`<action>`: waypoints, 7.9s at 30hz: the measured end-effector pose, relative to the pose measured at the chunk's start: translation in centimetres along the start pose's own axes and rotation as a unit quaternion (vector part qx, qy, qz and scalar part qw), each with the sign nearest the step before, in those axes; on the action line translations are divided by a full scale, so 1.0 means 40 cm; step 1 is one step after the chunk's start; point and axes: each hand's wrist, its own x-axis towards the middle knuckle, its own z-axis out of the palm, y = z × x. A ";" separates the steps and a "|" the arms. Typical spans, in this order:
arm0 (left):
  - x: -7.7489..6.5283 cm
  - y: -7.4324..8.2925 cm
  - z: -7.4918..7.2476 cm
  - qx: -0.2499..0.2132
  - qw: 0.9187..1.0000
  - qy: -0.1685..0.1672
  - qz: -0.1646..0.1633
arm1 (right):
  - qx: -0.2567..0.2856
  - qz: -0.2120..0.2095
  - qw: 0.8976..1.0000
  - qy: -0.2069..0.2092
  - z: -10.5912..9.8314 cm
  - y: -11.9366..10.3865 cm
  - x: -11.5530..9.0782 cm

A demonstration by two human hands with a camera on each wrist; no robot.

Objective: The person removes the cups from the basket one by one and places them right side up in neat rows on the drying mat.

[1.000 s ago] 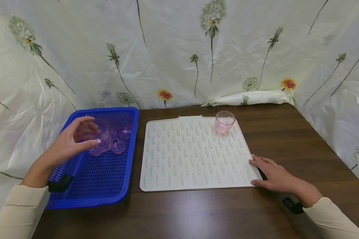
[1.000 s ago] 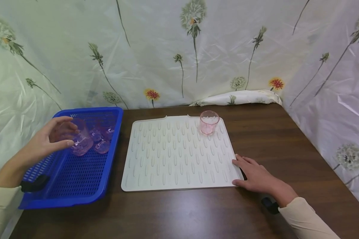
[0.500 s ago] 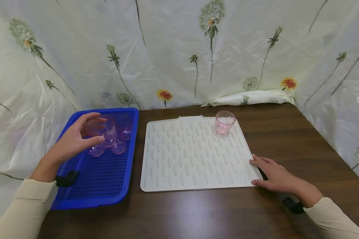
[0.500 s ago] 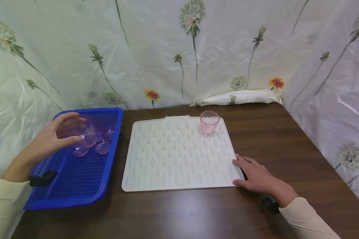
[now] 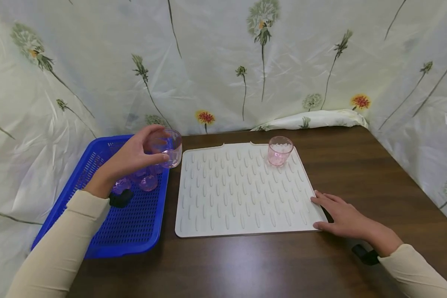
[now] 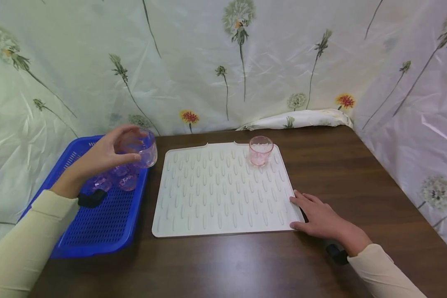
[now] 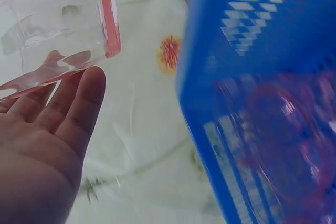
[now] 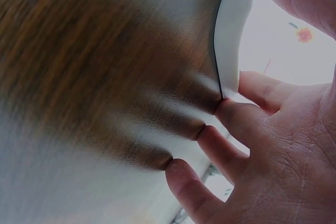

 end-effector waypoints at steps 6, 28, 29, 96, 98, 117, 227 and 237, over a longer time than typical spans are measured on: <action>0.084 0.040 0.054 0.016 1.000 -0.019 0.001 | 0.001 0.003 1.000 -0.005 0.002 0.000 0.000; 0.337 0.090 0.237 -0.087 0.996 -0.008 -0.017 | 0.003 0.027 0.999 -0.029 -0.005 0.000 0.005; 0.342 0.085 0.245 -0.094 0.995 -0.009 -0.020 | 0.003 0.026 0.999 -0.028 -0.005 0.000 0.005; 0.427 0.012 0.558 -0.165 0.980 0.027 -0.104 | -0.003 0.016 1.000 -0.017 -0.006 -0.008 0.005; 0.428 0.012 0.558 -0.168 0.980 0.024 -0.107 | -0.002 0.016 1.000 -0.018 -0.006 -0.005 0.005; 0.423 0.013 0.549 -0.132 0.983 0.013 -0.123 | 0.001 0.017 1.000 -0.020 -0.009 -0.008 0.006; -0.174 -0.304 -0.108 0.130 0.966 0.105 -0.200 | -0.003 0.025 0.999 -0.022 -0.008 -0.011 -0.001; -0.185 -0.303 -0.104 0.163 0.948 0.105 -0.252 | -0.002 0.028 0.999 -0.029 -0.014 -0.016 0.001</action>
